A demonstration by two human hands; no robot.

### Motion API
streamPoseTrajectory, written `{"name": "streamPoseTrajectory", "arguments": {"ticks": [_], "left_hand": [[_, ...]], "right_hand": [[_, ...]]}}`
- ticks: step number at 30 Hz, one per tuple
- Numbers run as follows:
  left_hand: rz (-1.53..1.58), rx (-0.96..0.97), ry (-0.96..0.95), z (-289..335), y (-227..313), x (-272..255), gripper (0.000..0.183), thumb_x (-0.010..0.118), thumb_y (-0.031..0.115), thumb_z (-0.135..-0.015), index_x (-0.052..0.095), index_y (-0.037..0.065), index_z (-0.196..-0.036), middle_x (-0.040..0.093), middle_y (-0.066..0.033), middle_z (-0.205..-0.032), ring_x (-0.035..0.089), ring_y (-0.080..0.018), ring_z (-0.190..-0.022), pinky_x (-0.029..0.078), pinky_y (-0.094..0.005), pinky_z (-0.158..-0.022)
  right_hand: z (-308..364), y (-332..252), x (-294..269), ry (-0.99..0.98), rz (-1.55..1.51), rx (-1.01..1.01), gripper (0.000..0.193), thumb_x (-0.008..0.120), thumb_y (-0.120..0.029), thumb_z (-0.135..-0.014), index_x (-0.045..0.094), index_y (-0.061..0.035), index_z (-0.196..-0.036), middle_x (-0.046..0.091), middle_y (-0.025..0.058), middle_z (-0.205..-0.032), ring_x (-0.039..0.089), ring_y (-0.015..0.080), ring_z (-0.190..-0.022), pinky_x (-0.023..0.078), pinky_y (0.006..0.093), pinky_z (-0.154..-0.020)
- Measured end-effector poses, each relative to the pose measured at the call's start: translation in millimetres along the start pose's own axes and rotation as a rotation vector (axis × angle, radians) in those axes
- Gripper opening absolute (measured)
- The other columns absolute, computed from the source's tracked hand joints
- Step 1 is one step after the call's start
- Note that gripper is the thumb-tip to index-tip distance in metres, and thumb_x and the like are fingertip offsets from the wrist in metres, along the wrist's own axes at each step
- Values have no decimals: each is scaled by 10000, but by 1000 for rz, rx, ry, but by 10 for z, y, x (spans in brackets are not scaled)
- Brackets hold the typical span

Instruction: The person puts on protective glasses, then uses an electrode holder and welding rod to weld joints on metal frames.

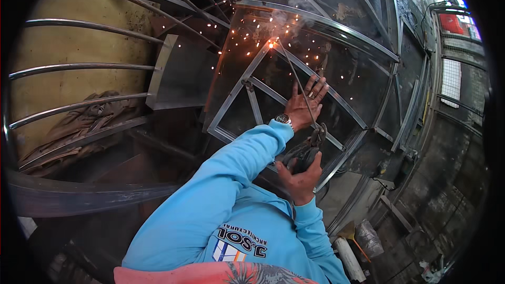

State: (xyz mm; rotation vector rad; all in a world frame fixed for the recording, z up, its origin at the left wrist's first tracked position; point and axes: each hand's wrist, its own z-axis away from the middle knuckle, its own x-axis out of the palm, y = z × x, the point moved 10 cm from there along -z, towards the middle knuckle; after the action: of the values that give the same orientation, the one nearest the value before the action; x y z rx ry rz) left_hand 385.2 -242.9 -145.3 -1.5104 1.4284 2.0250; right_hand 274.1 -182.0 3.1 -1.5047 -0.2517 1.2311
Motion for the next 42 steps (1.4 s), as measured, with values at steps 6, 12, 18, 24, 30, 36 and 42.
{"name": "streamPoseTrajectory", "arguments": {"ticks": [6, 12, 18, 24, 30, 36, 42], "left_hand": [[18, 6, 15, 0, -15, -4, 697, 533, 338, -954, 279, 169, -1581, 128, -9, -1682, 6, -270, -1556, 110, -665, -1186], [-4, 12, 16, 1, -19, -12, 708, 538, 346, -954, 268, 172, -1584, 105, -6, -1685, 2, -261, -1556, 154, -654, -1186], [-27, 19, 39, 16, -28, -54, 713, 545, 356, -954, 265, 172, -1583, 102, -5, -1684, -3, -261, -1555, 170, -646, -1190], [127, -4, -77, -1, -31, -64, 665, 500, 243, -957, 279, 142, -1576, 169, -33, -1673, 88, -249, -1556, 84, -655, -1203], [24, 5, 36, -15, -16, -63, 693, 555, 340, -943, 309, 170, -1568, 161, -15, -1676, 71, -274, -1554, 154, -661, -1173], [13, 10, 25, -8, -23, -28, 685, 533, 343, -951, 303, 161, -1570, 140, -12, -1681, 25, -270, -1556, 120, -661, -1183], [3, 5, 0, 4, -20, -14, 692, 533, 347, -958, 282, 165, -1577, 120, -10, -1683, 3, -267, -1556, 128, -658, -1188]], "right_hand": [[-63, -38, 25, 4, 47, 31, 631, 926, -316, -660, 455, -25, -963, 607, 72, -686, 626, 197, -548, 505, 337, -510], [-89, -27, 53, -20, 28, 72, 607, 923, -313, -663, 463, -40, -950, 593, 66, -670, 611, 199, -547, 499, 337, -518], [-104, -35, 70, -19, 17, 52, 600, 924, -313, -667, 463, -50, -949, 586, 48, -655, 601, 173, -528, 490, 323, -503], [-90, 69, 125, -77, 1, 112, 662, 912, -258, -697, 461, 42, -1077, 654, 75, -744, 644, 95, -592, 508, 218, -504], [-16, 63, 17, 49, 34, 7, 699, 932, -312, -666, 430, 0, -1038, 615, 57, -685, 636, 133, -535, 506, 282, -468], [-13, 68, 27, -10, -14, 80, 742, 927, -298, -679, 487, 102, -1122, 657, 74, -778, 640, 143, -646, 523, 273, -561], [-62, -6, 64, -25, 75, 21, 645, 913, -259, -672, 467, 22, -1044, 647, 86, -755, 636, 132, -630, 513, 276, -542]]}}
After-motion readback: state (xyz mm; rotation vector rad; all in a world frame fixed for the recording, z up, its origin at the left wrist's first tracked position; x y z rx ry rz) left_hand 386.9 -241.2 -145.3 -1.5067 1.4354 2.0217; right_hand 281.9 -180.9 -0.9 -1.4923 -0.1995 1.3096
